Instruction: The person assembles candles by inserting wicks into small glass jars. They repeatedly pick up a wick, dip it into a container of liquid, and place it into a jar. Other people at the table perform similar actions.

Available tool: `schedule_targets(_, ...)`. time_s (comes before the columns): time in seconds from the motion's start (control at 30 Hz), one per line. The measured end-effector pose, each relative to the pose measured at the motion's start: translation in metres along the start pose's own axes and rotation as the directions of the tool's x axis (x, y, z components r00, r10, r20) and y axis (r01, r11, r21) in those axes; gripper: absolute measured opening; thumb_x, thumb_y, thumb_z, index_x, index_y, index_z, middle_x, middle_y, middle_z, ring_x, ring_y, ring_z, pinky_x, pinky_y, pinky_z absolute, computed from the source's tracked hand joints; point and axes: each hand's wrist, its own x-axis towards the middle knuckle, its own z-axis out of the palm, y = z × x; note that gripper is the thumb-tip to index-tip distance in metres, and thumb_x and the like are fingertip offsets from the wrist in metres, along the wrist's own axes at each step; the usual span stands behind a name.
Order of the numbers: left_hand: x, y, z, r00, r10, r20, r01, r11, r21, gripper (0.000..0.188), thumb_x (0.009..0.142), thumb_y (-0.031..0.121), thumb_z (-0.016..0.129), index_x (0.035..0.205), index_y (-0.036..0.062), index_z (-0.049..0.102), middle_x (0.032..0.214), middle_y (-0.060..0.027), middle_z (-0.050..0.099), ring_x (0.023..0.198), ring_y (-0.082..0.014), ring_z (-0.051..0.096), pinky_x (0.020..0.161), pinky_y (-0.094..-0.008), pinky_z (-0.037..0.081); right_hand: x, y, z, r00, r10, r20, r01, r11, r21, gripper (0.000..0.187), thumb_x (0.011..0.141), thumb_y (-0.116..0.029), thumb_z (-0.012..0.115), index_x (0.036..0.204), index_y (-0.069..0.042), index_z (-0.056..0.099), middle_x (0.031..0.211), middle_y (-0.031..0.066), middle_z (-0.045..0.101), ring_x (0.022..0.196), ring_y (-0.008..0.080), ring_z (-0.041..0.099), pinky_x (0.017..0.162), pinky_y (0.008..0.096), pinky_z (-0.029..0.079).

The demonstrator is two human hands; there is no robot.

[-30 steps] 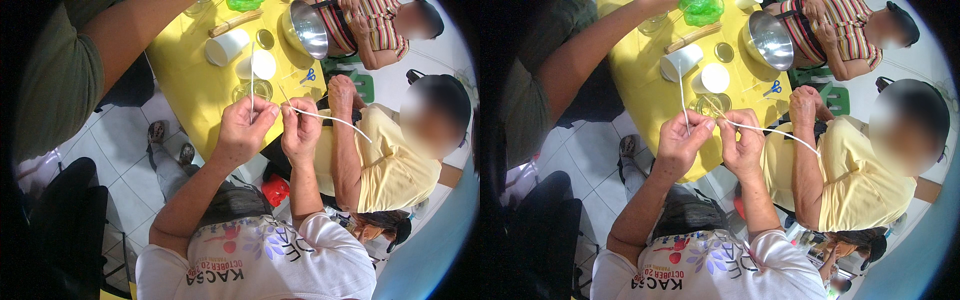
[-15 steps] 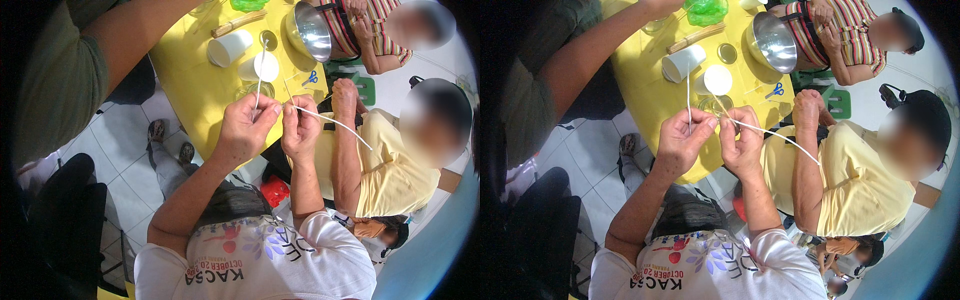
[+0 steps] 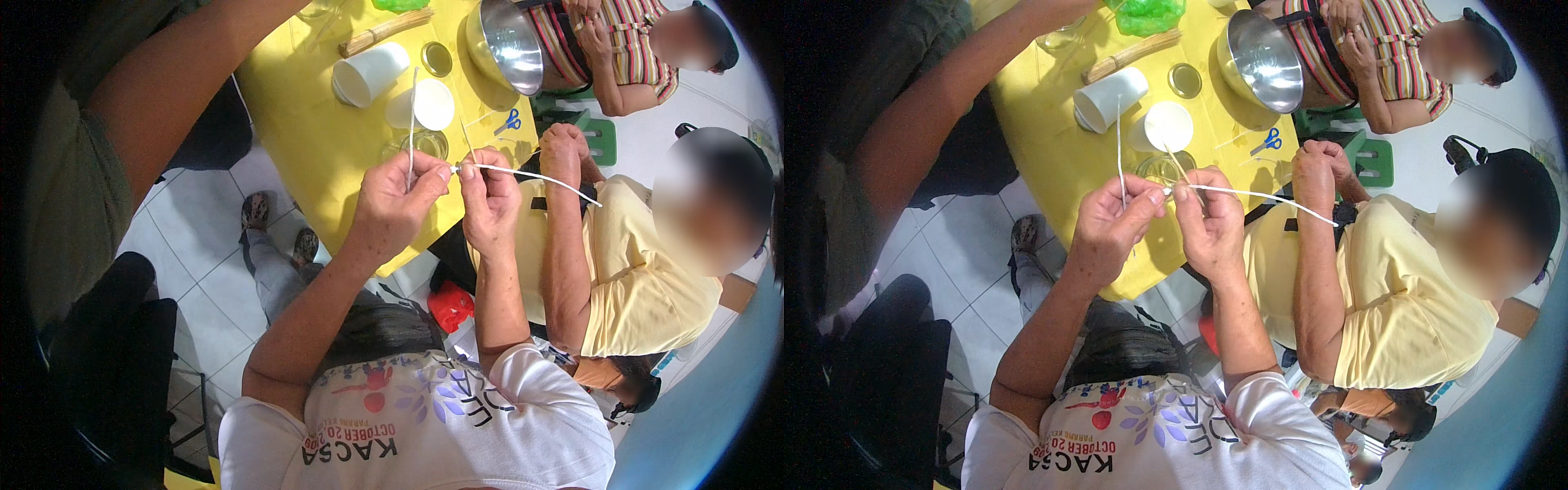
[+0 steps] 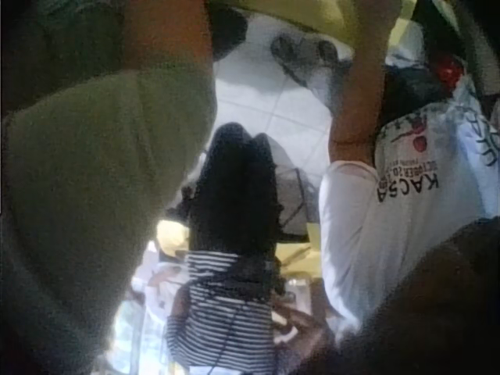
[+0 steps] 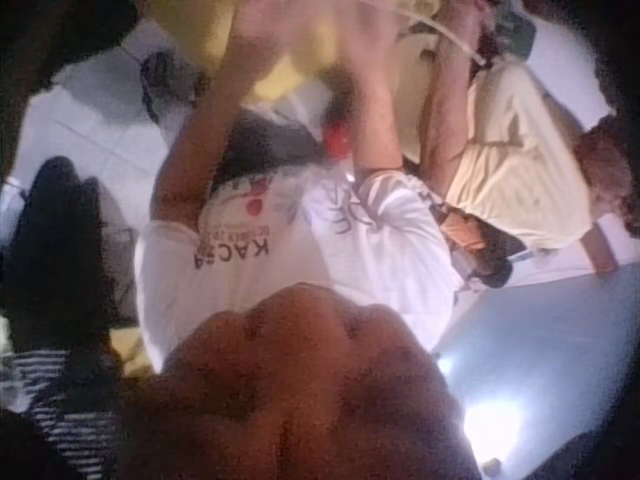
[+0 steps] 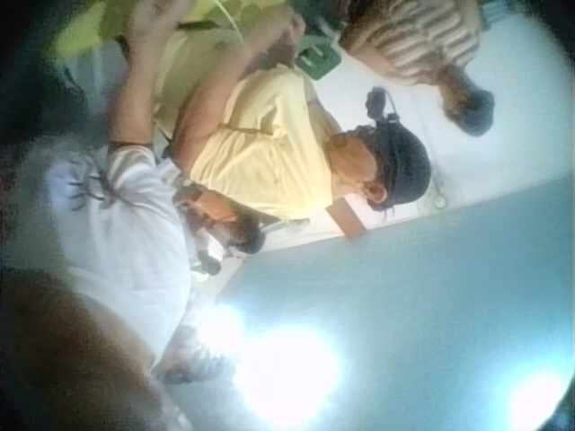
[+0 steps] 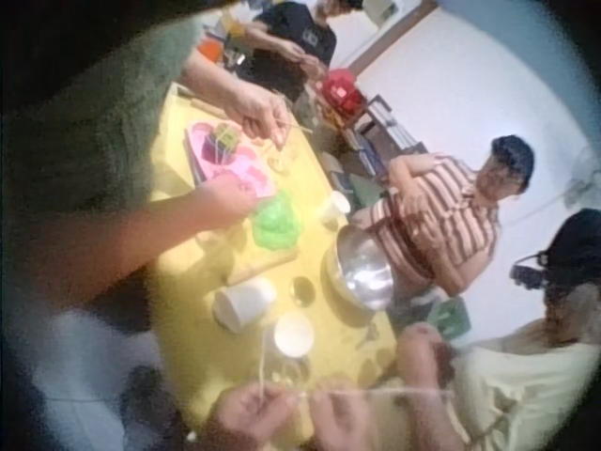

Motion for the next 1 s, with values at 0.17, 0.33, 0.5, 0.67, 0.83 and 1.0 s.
schedule_targets(0.17, 0.004, 0.004, -0.006, 0.998, -0.062, -0.007, 0.062, 0.998, 0.007, 0.014, 0.087, 0.012, 0.062, 0.087, -0.0012, 0.06, 0.074, 0.0004, 0.059, 0.068, -0.0037, 0.052, 0.061, -0.0195, 0.042, 0.005, 0.003, -0.002, 0.994, -0.095, 0.047, 0.098, 0.992, -0.083, 0.006, 0.087, -0.006, 0.057, 0.088, -0.001, 0.055, 0.077, 0.0016, 0.048, 0.067, 0.0077, 0.043, 0.059, 0.0219, 0.036)
schedule_targets(0.33, 0.01, 0.005, -0.014, 1.0, -0.014, 0.014, 0.012, 0.996, 0.091, 0.012, 0.087, 0.011, 0.062, 0.085, 0.0, 0.06, 0.071, 0.0027, 0.057, 0.064, -0.0007, 0.048, 0.055, -0.0175, 0.039, 0.007, 0.004, 0.001, 0.991, -0.116, 0.07, 0.125, 0.981, -0.145, 0.007, 0.087, -0.007, 0.057, 0.086, 0.0, 0.055, 0.074, 0.0036, 0.049, 0.065, 0.0094, 0.044, 0.057, 0.0232, 0.037)
schedule_targets(0.5, 0.011, -0.002, -0.007, 0.995, 0.095, -0.045, -0.092, 0.994, 0.053, 0.006, 0.087, 0.005, 0.061, 0.087, -0.0006, 0.06, 0.073, 0.0035, 0.057, 0.063, -0.0004, 0.047, 0.055, -0.0165, 0.038, 0.006, 0.005, 0.012, 0.993, -0.116, -0.037, 0.11, 0.986, -0.125, 0.008, 0.086, -0.007, 0.057, 0.085, 0.0, 0.055, 0.074, 0.0042, 0.049, 0.062, 0.0097, 0.044, 0.055, 0.0231, 0.037)
schedule_targets(0.67, 0.008, -0.008, -0.003, 0.979, 0.186, -0.084, -0.174, 0.975, 0.135, 0.006, 0.089, 0.004, 0.059, 0.09, -0.0016, 0.059, 0.077, 0.0024, 0.058, 0.067, -0.0009, 0.049, 0.059, -0.0163, 0.04, 0.007, 0.004, 0.014, 0.994, -0.096, -0.047, 0.087, 0.982, -0.167, 0.007, 0.087, -0.006, 0.056, 0.086, 0.001, 0.055, 0.075, 0.005, 0.05, 0.062, 0.0103, 0.046, 0.056, 0.023, 0.038)
schedule_targets(0.83, 0.015, -0.016, -0.01, 0.98, 0.188, -0.06, -0.176, 0.971, 0.162, 0.01, 0.091, 0.007, 0.058, 0.093, -0.0018, 0.06, 0.081, 0.0016, 0.058, 0.07, -0.0007, 0.049, 0.062, -0.0169, 0.04, 0.013, 0.012, 0.009, 0.996, -0.093, -0.006, 0.089, 0.97, -0.226, 0.009, 0.086, -0.006, 0.059, 0.091, 0.003, 0.057, 0.075, 0.005, 0.054, 0.064, 0.0104, 0.049, 0.057, 0.0233, 0.04)
schedule_targets(1.0, 0.022, -0.023, -0.015, 0.992, 0.123, -0.04, -0.123, 0.992, 0.01, 0.011, 0.09, 0.009, 0.058, 0.093, -0.0021, 0.059, 0.078, 0.0018, 0.056, 0.068, -0.0013, 0.047, 0.059, -0.0178, 0.039, 0.013, 0.02, 0.006, 1.0, -0.025, -0.017, 0.022, 0.984, -0.178, 0.011, 0.085, -0.007, 0.062, 0.09, 0.002, 0.059, 0.075, 0.0047, 0.054, 0.065, 0.0107, 0.05, 0.059, 0.0235, 0.04)
